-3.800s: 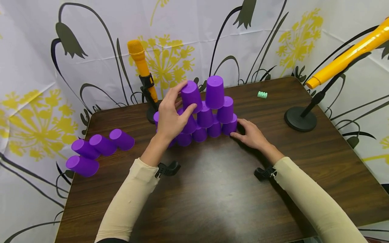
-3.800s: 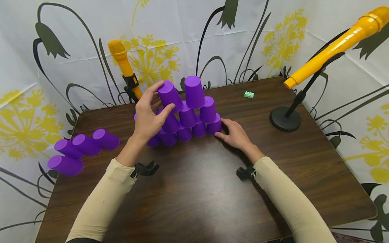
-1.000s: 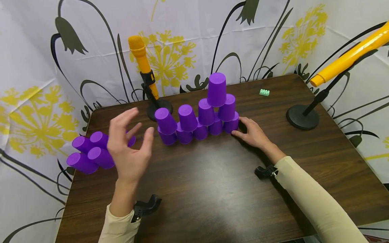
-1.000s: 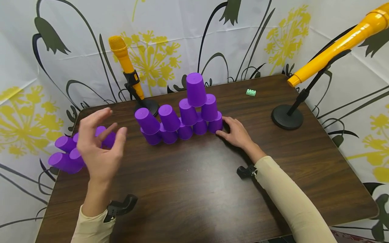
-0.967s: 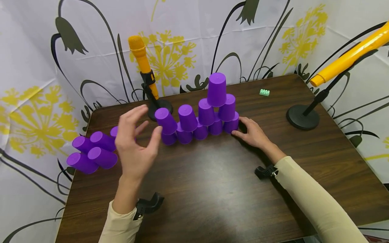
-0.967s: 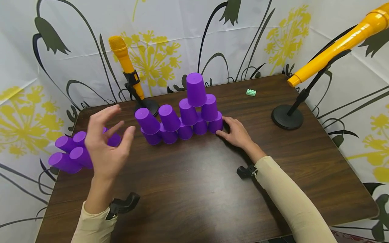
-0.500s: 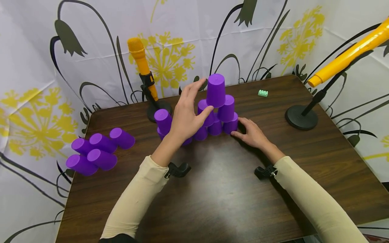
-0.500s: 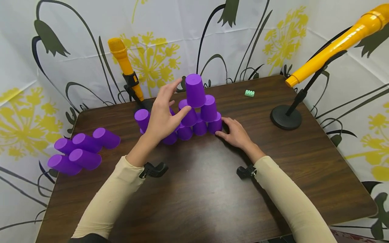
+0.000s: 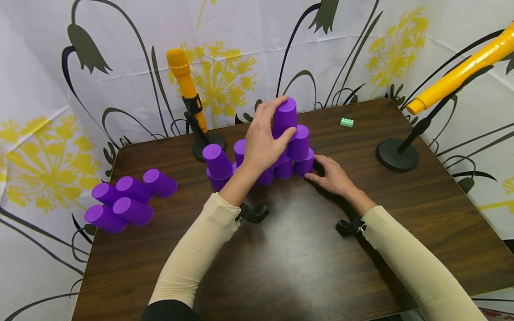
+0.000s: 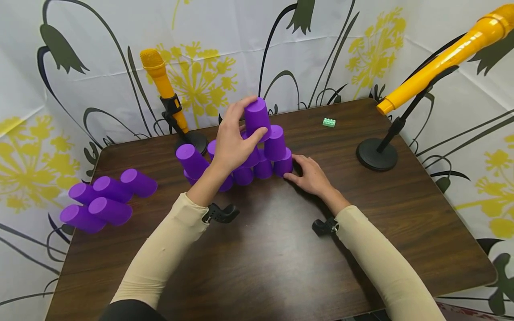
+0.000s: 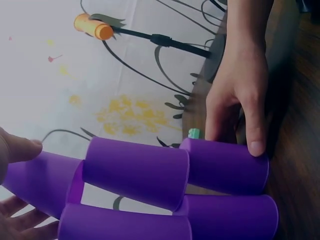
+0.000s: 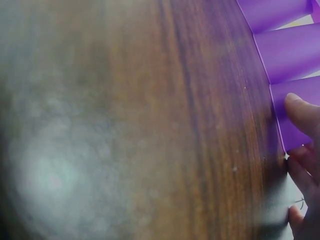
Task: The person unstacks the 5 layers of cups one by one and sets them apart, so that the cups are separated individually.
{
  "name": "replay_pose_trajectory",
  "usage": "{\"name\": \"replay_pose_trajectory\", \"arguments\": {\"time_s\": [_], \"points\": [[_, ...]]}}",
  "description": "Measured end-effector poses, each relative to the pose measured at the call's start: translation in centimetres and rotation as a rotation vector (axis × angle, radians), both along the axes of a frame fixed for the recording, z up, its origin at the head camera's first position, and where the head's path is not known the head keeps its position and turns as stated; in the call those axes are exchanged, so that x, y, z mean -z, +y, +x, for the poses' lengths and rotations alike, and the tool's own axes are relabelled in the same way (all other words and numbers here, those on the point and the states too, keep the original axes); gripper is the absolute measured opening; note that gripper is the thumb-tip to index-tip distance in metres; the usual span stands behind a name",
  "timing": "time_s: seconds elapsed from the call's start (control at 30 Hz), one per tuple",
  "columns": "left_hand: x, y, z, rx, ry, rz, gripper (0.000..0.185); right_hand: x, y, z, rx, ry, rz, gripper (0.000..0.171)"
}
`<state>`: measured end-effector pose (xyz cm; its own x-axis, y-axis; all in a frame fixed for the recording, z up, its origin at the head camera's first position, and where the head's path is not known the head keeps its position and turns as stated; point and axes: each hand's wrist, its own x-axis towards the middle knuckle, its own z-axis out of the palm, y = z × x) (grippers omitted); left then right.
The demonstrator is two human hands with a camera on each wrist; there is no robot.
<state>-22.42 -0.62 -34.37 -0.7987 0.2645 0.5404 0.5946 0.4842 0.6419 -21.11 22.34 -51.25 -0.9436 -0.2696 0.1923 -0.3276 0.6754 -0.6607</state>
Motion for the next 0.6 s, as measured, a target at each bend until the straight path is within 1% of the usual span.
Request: {"name": "replay_pose_trajectory", "arguments": {"time_s": [0.17,0.33,0.4,0.47,0.53,0.6], "points": [[0.4,-0.1,-0.5,0.017,0.039,0.025,0.063,-0.2,0.0,0.1,-0.006,0.002,0.001,0.060],[0.7,-0.8,-0.7,0.071,0.066,0.112,0.062,-0.2,0.0,0.1,-0.001,-0.001,0.006,0.060],[0.7,-1.4,-0.5,0.080,0.066,0.154,0.063,-0.1,0.0,0.1,0.000,-0.004,0.008,0.059],[0.5,-2.2,0.0,0.072,0.069,0.194,0.064,-0.1,0.0,0.1,-0.006,-0.004,0.009,0.060],[0.2,-3.1,0.7,0.060,0.073,0.237,0.064,-0.2,0.1,0.1,-0.012,-0.006,0.010,0.061],[-0.5,-4.1,1.7,0.056,0.079,0.285,0.064,-0.2,0.1,0.1,-0.016,-0.006,0.011,0.061]]}}
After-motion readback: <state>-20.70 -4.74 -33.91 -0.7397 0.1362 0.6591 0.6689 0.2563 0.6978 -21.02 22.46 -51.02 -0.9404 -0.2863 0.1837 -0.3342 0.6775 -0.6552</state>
